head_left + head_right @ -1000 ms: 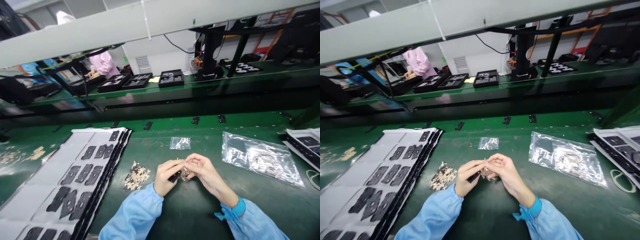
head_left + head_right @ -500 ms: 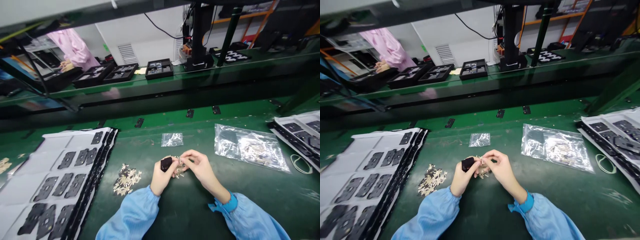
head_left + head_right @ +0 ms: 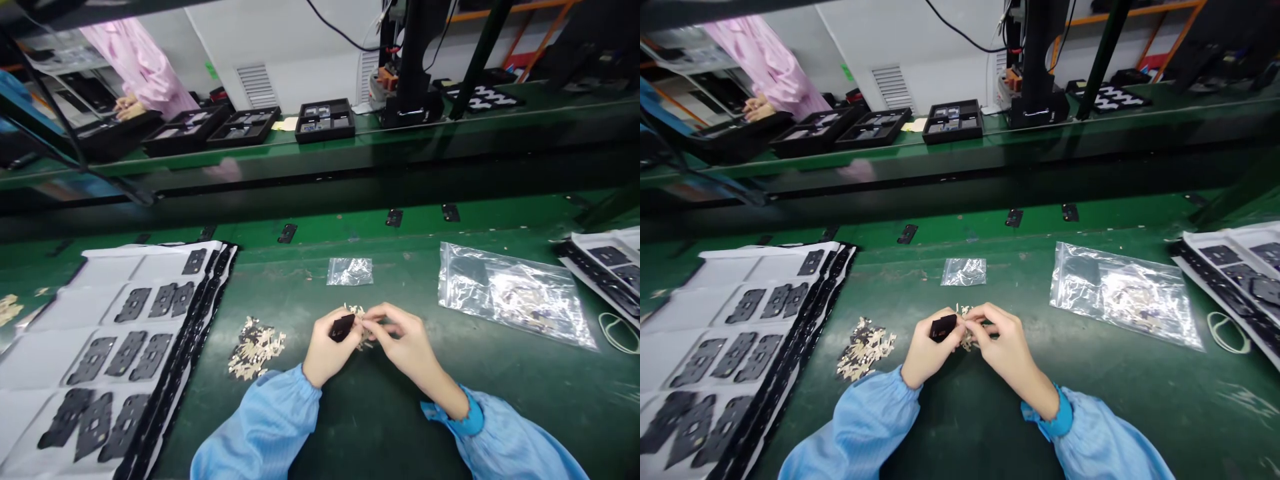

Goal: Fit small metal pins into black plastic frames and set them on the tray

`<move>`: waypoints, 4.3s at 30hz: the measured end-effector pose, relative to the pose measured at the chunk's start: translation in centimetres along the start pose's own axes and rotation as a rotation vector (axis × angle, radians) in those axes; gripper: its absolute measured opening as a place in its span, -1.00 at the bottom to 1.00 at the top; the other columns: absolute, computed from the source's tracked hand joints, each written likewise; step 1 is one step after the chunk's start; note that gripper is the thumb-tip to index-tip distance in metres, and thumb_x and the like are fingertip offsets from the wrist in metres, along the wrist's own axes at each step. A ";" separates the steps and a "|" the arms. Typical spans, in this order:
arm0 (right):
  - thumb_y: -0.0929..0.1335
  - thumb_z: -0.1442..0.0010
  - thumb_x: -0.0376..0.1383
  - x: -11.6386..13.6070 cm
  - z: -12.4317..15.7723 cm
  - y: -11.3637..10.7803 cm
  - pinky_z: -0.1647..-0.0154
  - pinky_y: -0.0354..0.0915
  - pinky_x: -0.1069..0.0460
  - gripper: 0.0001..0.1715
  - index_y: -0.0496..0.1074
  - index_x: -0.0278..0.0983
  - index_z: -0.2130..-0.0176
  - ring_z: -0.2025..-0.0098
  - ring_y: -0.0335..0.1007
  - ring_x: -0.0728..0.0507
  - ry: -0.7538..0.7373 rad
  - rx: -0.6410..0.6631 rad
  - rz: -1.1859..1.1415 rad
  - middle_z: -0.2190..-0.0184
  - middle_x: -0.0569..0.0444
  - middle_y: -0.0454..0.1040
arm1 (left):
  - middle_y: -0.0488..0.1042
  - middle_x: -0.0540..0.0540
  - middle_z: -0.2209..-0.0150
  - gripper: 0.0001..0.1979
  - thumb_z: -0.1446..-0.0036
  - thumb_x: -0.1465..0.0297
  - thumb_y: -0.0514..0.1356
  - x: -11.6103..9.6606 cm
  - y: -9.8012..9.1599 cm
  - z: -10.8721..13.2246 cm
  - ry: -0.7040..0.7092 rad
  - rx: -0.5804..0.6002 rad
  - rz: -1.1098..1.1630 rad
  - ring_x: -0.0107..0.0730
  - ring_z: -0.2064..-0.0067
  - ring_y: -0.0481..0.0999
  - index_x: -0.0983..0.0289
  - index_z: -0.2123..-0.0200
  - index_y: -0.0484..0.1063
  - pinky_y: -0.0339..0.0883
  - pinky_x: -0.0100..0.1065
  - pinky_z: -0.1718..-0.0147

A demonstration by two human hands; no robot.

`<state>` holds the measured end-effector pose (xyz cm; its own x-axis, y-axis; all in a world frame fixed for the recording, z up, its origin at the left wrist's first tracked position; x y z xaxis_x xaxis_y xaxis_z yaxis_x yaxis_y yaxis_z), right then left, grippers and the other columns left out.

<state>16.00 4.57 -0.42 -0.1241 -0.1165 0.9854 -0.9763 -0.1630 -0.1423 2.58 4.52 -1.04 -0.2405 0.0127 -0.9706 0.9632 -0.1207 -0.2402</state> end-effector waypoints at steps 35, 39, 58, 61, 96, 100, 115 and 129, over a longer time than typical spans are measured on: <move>0.23 -0.25 -0.32 0.9 -0.1 -0.1 0.45 0.37 0.08 -0.82 0.42 -0.24 0.29 0.38 0.37 -0.05 -0.153 0.226 0.186 0.32 0.02 0.40 | 0.31 -0.02 0.54 -0.89 -0.04 0.49 0.13 -0.1 -0.1 0.2 0.104 0.019 -0.114 -0.50 0.49 0.29 0.29 0.52 0.32 0.21 -0.47 0.49; 0.22 -0.25 -0.34 0.8 0.1 0.0 0.40 0.36 0.06 -0.81 0.42 -0.23 0.30 0.34 0.36 -0.07 -0.161 0.238 0.216 0.32 0.02 0.40 | 0.31 -0.03 0.54 -0.89 -0.02 0.52 0.13 0.0 0.0 0.2 0.115 0.023 -0.123 -0.51 0.49 0.28 0.30 0.53 0.31 0.19 -0.47 0.48; 0.27 -0.20 -0.32 -0.2 -0.2 -0.3 0.45 0.40 0.06 -0.87 0.37 -0.25 0.39 0.43 0.35 -0.05 -0.058 0.100 0.147 0.38 0.04 0.36 | 0.26 -0.05 0.57 -0.88 0.02 0.52 0.11 0.1 -0.1 0.0 0.004 0.009 -0.030 -0.52 0.50 0.25 0.29 0.57 0.28 0.16 -0.48 0.50; 0.30 -0.17 -0.30 -1.9 -0.6 -1.1 0.45 0.46 0.05 -0.89 0.38 -0.27 0.39 0.44 0.39 -0.05 0.094 -0.062 0.031 0.39 0.05 0.35 | 0.22 -0.08 0.62 -0.85 0.01 0.49 0.12 0.3 -0.6 -0.3 -0.059 -0.039 -0.006 -0.55 0.55 0.25 0.29 0.59 0.25 0.17 -0.50 0.55; 0.37 -0.12 -0.27 -0.1 -0.4 0.4 0.38 0.38 0.02 -0.88 0.50 -0.27 0.37 0.40 0.39 -0.07 0.081 0.146 -0.109 0.40 0.04 0.40 | 0.39 0.00 0.52 -0.90 0.05 0.55 0.17 -0.3 -1.0 0.1 0.043 -0.142 -0.080 -0.47 0.47 0.40 0.32 0.56 0.43 0.27 -0.46 0.47; 0.40 -0.09 -0.28 -0.7 -0.9 -1.3 0.41 0.36 0.05 -0.91 0.47 -0.27 0.40 0.47 0.35 -0.02 0.156 -0.001 -0.217 0.43 0.08 0.42 | 0.38 0.01 0.50 -0.89 0.00 0.52 0.15 -0.1 -1.8 -0.2 0.052 -0.219 -0.163 -0.47 0.45 0.39 0.32 0.54 0.43 0.25 -0.46 0.46; 0.42 -0.04 -0.24 -1.7 -1.0 -1.4 0.45 0.37 0.10 -0.87 0.47 -0.28 0.41 0.41 0.33 -0.03 0.244 -0.065 -0.175 0.42 0.08 0.41 | 0.30 -0.02 0.46 -0.95 -0.06 0.47 0.15 0.0 -1.4 -0.1 0.143 -0.086 -0.460 -0.57 0.55 0.23 0.30 0.44 0.38 0.16 -0.47 0.52; 0.36 -0.14 -0.29 -1.5 -0.2 0.1 0.46 0.44 0.06 -0.92 0.45 -0.26 0.37 0.45 0.37 -0.03 0.143 0.026 -0.165 0.41 0.10 0.33 | 0.42 0.05 0.41 -0.83 -0.05 0.56 0.20 -1.0 -0.2 1.4 0.321 -0.174 -0.138 -0.47 0.38 0.43 0.27 0.29 0.52 0.32 -0.44 0.40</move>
<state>16.04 4.87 -1.88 0.0116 0.0539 0.9985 -0.9808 -0.1936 0.0218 2.40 3.10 0.00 -0.3463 0.3301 -0.8781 0.9369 0.0736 -0.3418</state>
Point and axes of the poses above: each hand's wrist, its own z-axis away from the middle knuckle, its own y-axis out of the palm, x = y × z, the point moved 5 cm from there along -z, towards the middle knuckle
